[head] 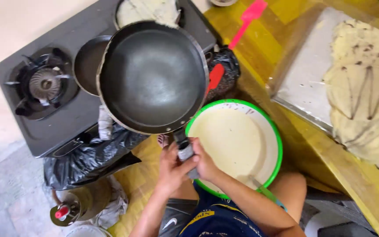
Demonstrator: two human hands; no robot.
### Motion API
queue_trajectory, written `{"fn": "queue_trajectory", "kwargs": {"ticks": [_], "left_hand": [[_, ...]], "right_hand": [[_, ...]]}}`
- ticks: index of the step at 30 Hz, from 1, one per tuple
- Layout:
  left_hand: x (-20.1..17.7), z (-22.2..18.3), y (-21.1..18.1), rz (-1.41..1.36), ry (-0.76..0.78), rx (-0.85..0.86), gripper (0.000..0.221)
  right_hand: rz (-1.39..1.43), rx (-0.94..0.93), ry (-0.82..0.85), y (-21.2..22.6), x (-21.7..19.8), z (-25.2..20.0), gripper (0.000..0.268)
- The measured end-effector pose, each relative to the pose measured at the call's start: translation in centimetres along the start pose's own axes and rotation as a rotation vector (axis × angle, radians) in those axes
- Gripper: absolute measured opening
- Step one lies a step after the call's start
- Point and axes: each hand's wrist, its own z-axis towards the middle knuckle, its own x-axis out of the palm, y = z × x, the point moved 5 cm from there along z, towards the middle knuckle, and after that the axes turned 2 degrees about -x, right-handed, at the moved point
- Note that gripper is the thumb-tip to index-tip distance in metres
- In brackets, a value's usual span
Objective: Preparing crepes by pouring batter into pans, cooking them on a gas stove, and stacking the finished products.
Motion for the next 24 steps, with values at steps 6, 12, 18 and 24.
{"fn": "queue_trajectory", "kwargs": {"ticks": [6,12,18,24], "left_hand": [[-8.5,-4.3,8.7,-0.093,-0.310,-0.421,0.018],[-10.1,-5.1,7.2,-0.247,-0.243,-0.157,0.020],[-8.0,-4.5,9.0,-0.312,-0.205,-0.248,0.024],[-5.7,-4.2,8.1,-0.301,-0.211,-0.335,0.032]], "right_hand": [[-1.325,-0.208,-0.334,0.6,-6.5,16.3,0.064],[-1.176,-0.191,-0.579,4.0,-8.9,23.8,0.082],[-1.161,-0.273,-0.594,1.6,-13.1,27.1,0.063],[-1.293,-0.330,-0.564,0.7,-13.8,29.3,0.024]]}}
